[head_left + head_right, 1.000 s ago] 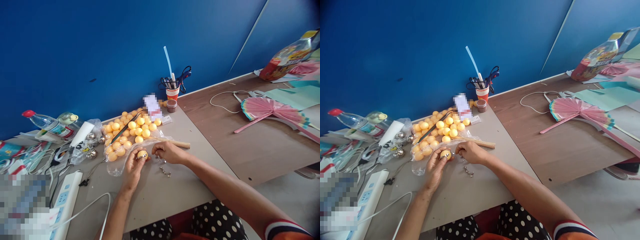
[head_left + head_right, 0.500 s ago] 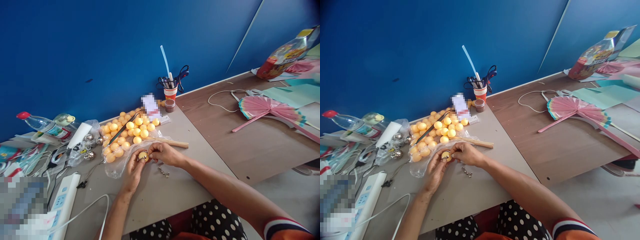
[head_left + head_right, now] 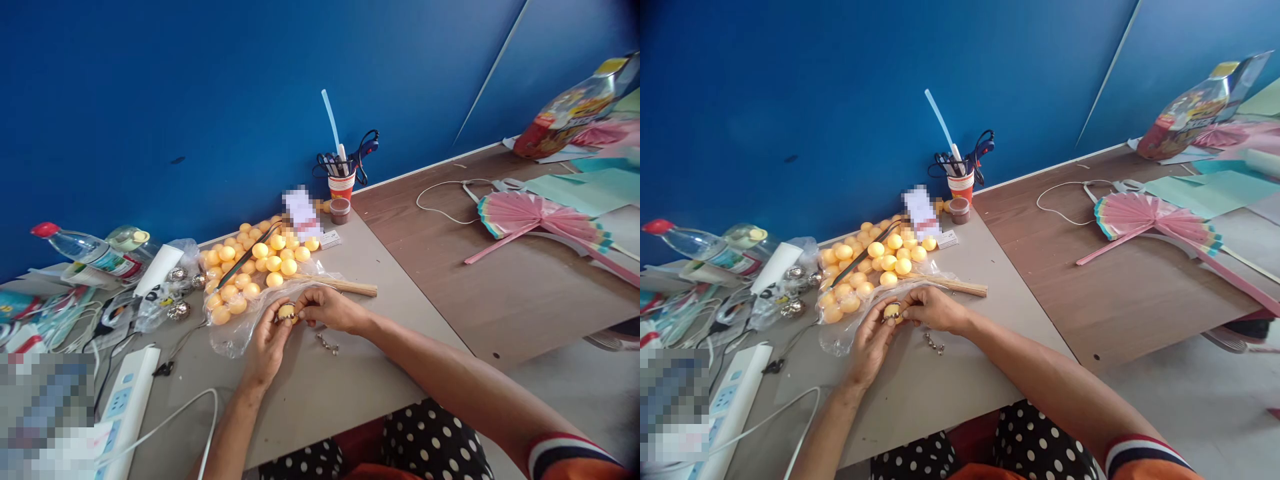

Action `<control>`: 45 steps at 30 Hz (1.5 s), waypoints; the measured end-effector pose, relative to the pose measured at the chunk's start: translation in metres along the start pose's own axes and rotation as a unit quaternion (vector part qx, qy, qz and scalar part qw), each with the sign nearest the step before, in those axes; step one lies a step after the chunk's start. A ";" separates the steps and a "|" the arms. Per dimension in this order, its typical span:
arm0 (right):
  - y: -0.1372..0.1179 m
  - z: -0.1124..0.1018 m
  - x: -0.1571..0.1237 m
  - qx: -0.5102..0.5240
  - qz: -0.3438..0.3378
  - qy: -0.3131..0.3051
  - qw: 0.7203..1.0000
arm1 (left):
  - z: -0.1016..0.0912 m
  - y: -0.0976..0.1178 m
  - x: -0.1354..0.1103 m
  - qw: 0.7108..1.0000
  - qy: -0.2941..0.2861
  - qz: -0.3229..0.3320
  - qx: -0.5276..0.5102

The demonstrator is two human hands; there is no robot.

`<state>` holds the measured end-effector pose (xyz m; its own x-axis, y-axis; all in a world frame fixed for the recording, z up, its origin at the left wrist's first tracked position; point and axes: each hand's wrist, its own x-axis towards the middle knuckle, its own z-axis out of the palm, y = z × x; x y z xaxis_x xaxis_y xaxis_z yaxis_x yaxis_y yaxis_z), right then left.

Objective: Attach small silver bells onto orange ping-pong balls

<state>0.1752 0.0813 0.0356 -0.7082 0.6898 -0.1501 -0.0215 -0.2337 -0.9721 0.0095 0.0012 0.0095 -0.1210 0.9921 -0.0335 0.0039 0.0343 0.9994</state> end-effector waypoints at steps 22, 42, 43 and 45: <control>0.003 0.006 -0.002 -0.069 0.016 0.038 0.997 | 0.006 0.006 -0.001 0.997 0.028 0.017 0.063; -0.005 -0.001 -0.002 -0.044 0.019 0.025 0.999 | 0.007 0.003 0.001 1.000 0.011 -0.008 0.011; -0.009 -0.004 -0.004 -0.048 0.008 0.012 0.999 | 0.006 0.003 0.002 1.000 0.010 -0.016 -0.021; -0.016 -0.009 -0.008 -0.089 -0.001 0.001 0.996 | 0.004 0.002 0.004 0.997 0.020 -0.031 -0.065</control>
<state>0.1874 0.0853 0.0507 -0.7074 0.6911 -0.1479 0.1027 -0.1066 -0.9890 0.0130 0.0054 0.0116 -0.1571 0.9828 -0.0974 -0.1341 0.0765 0.9880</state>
